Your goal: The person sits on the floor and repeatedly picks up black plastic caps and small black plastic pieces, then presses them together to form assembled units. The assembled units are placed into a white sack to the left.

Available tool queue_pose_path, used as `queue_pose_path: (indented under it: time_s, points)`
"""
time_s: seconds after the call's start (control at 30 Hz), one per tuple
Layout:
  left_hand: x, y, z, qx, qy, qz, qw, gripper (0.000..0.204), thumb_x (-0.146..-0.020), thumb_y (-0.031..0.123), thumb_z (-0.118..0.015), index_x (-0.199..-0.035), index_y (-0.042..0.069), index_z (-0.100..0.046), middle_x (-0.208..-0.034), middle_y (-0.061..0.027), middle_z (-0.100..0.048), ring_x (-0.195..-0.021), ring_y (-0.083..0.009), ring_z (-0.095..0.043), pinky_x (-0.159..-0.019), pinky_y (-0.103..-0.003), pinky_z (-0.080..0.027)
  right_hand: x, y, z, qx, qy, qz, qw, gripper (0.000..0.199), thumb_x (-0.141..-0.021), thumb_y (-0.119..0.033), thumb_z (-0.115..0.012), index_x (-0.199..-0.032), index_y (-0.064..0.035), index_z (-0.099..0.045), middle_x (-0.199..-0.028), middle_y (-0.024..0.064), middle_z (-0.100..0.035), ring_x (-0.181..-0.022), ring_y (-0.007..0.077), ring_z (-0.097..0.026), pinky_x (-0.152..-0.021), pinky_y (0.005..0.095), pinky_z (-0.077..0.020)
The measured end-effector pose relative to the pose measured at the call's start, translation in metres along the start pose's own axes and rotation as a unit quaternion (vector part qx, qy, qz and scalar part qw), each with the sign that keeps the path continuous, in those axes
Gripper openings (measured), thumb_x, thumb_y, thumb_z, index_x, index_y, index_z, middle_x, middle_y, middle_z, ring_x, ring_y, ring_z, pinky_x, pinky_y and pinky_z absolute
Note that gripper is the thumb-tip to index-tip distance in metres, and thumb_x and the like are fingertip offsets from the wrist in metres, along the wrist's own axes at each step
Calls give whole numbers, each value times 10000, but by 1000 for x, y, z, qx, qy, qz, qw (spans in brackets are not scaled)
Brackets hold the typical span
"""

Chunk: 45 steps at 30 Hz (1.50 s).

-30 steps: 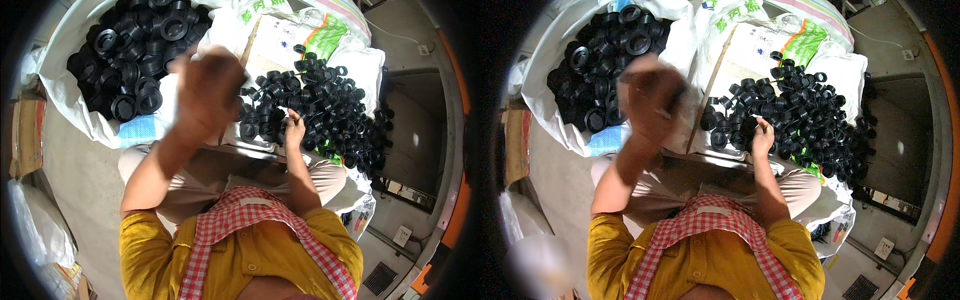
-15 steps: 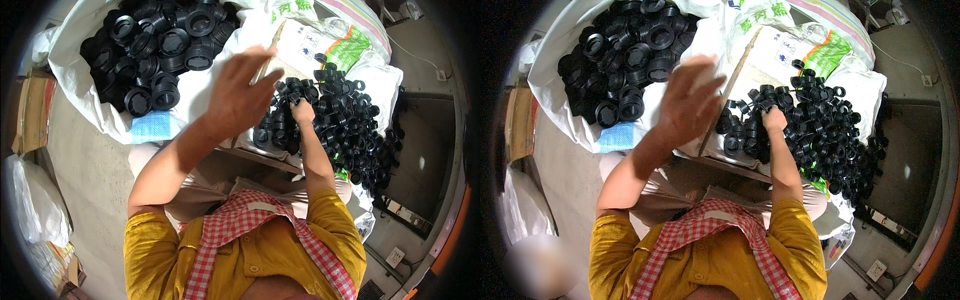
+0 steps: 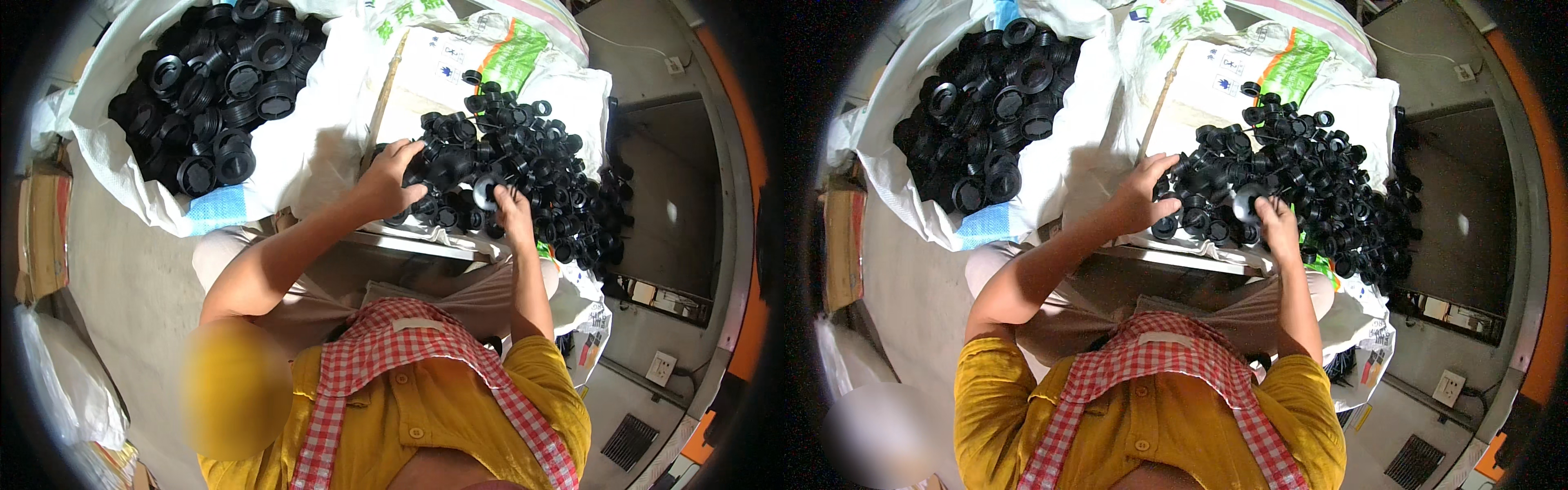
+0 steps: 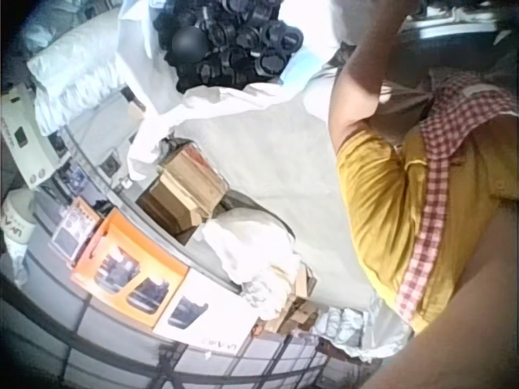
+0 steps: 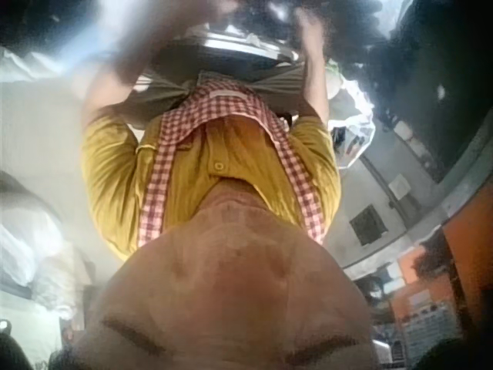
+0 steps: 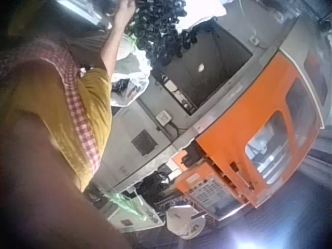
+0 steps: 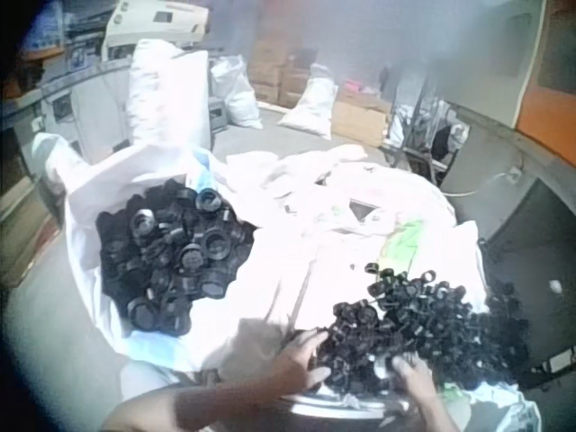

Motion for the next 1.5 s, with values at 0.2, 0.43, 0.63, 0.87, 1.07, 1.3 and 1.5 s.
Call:
queue_pose_path:
  time_s: [0.2,0.43,0.63,0.87,1.07,1.3,1.5]
  points:
    - [42,23,-58,345,-371,272,818,481,-828,200,-688,-1231,-5,-524,-1049,-122,-609,-992,-201,-604,-751,-328,-567,54,-3,-45,44,-119,82,989,391,-854,-321,-672,-1105,-43,-559,-659,-41,-527,-518,103,-464,-471,265,-381]
    - [65,10,-64,340,-367,245,831,610,-764,188,-738,-1235,-61,-440,-1034,-155,-586,-833,-206,-631,-615,-280,-561,116,-71,-106,342,-188,406,826,354,-613,-195,-824,-918,-84,-681,-889,63,-644,-698,223,-592,-644,331,-461]
    - [69,-2,-72,216,-386,115,889,474,-724,139,-717,-1143,3,-541,-1049,-107,-612,-944,-225,-607,-784,-364,-506,115,-71,-119,318,-253,395,824,276,-614,-14,-746,-850,-58,-609,-884,77,-611,-809,279,-595,-682,358,-484]
    - [64,98,-27,-143,-180,-425,876,198,-782,122,-589,-973,68,-586,-974,-116,-650,-994,-267,-618,-800,-365,-534,106,-3,-113,-77,-415,-138,896,188,-781,-138,-723,-787,3,-599,-703,107,-652,-676,196,-640,-659,286,-479]
    - [33,32,-14,356,-152,-29,922,246,-898,185,-549,-1106,53,-548,-1055,-38,-589,-1006,-134,-554,-813,-305,-479,94,-33,-108,-478,-333,6,813,206,-815,-220,-709,-771,-98,-550,-765,112,-639,-697,196,-604,-595,296,-444]
    - [48,8,-42,476,-137,212,843,531,-821,212,-619,-1325,124,-477,-1130,-71,-554,-1081,-228,-529,-958,-352,-400,43,-31,-110,-271,-12,201,941,126,-868,-35,-639,-878,-54,-514,-816,38,-615,-701,84,-532,-683,224,-450]
    - [25,99,55,-369,118,-224,894,535,-664,116,-695,-1186,200,-616,-1021,-105,-516,-963,-265,-488,-816,-395,-359,-23,-4,-96,-174,146,135,964,245,-881,108,-438,-1084,37,-555,-1009,110,-632,-735,91,-564,-694,214,-470]
Point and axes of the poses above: each hand's wrist, its own x-axis away from the middle knuckle, its own z-axis out of the back of the hand, y = z × x, the point moved 9 cm from there along -x, towards the middle knuckle
